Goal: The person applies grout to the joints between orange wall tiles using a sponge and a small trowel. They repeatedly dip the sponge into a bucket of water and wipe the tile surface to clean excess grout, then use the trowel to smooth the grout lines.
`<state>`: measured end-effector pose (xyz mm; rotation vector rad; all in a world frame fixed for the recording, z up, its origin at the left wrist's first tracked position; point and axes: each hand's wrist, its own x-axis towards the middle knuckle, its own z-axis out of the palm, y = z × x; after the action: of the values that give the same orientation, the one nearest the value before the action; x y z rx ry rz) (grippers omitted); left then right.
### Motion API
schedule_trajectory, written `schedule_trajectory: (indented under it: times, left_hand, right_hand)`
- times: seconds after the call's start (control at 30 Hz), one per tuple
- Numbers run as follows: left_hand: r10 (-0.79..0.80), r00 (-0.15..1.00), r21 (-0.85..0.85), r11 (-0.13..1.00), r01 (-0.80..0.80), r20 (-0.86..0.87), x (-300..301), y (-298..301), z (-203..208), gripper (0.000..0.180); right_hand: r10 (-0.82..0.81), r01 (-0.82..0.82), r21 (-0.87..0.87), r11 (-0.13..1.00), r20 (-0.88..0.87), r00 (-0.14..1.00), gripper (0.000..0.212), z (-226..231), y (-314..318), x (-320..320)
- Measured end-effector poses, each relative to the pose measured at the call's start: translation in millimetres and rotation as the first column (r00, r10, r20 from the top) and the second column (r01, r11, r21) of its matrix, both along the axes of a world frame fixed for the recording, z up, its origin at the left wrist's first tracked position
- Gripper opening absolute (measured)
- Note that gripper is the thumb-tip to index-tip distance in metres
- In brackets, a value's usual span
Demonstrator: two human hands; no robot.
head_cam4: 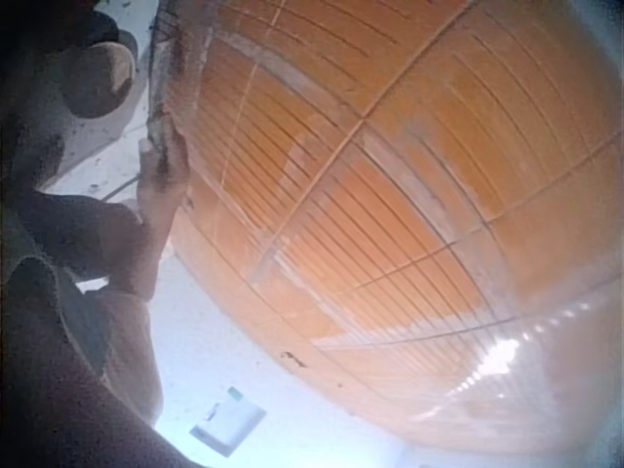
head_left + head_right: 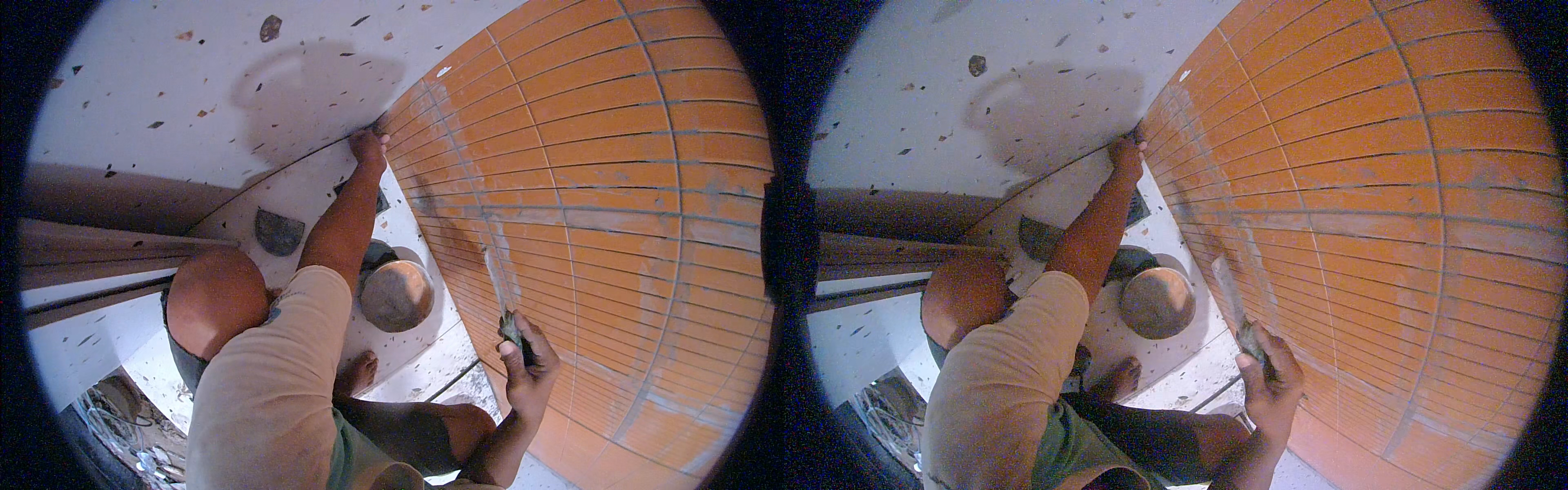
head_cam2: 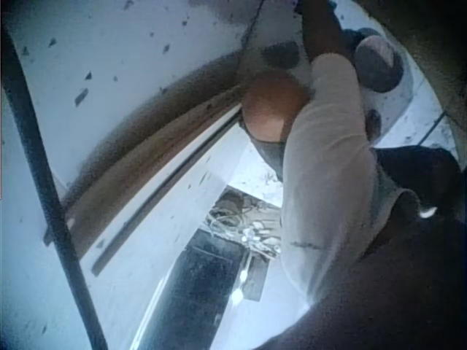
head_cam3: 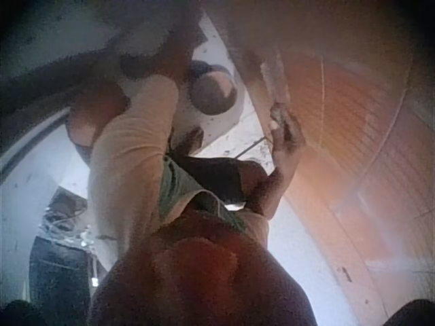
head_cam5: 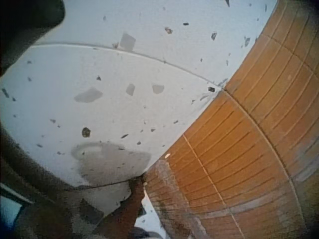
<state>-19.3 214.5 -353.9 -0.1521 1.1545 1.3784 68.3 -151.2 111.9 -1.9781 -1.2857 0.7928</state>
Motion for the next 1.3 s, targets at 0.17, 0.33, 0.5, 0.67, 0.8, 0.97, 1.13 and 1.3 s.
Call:
schedule_trajectory:
  times: [0.17,0.33,0.5,0.67,0.8,0.97,1.13,1.3]
  left_hand:
    - [-0.07,0.995,0.036,0.997,0.067,0.074,7,-14,49,0.021]
    - [-0.109,0.991,0.102,0.99,0.1,0.079,6,-18,73,0.023]
    - [-0.193,0.981,0.204,0.96,0.193,-0.023,-2,-18,91,0.03]
    - [0.027,1.0,0.069,0.997,-0.027,0.009,17,-60,132,0.022]
    - [-0.05,0.997,0.071,0.996,0.054,-0.052,24,-29,23,0.03]
    - [-0.241,0.354,0.031,0.788,0.615,-0.904,-21,44,-4,0.026]
    - [-0.003,0.084,0.066,0.597,0.8,-0.996,-6,63,4,0.027]
    - [0.094,-0.036,0.029,0.616,0.787,-0.995,-19,72,38,0.032]
  right_hand:
    - [-0.016,0.017,-0.016,1.0,0.032,0.999,0.039,1,-8,-2]
    - [0.008,-0.008,0.003,1.0,0.038,0.999,0.04,4,-13,-3]
    - [0.062,-0.061,-0.014,0.998,0.06,0.996,0.042,6,-10,-3]
    - [-0.004,0.004,0.005,1.0,0.049,0.999,0.042,5,-22,-9]
    - [0.031,-0.031,-0.001,1.0,0.088,0.996,0.04,9,-16,-15]
    - [0.042,-0.035,-0.081,0.996,0.091,0.995,0.04,16,-13,-5]
    - [0.244,-0.288,0.208,0.935,0.214,0.946,0.036,8,-23,15]
    - [0.25,-0.303,0.26,0.917,0.216,0.944,0.029,8,-37,8]
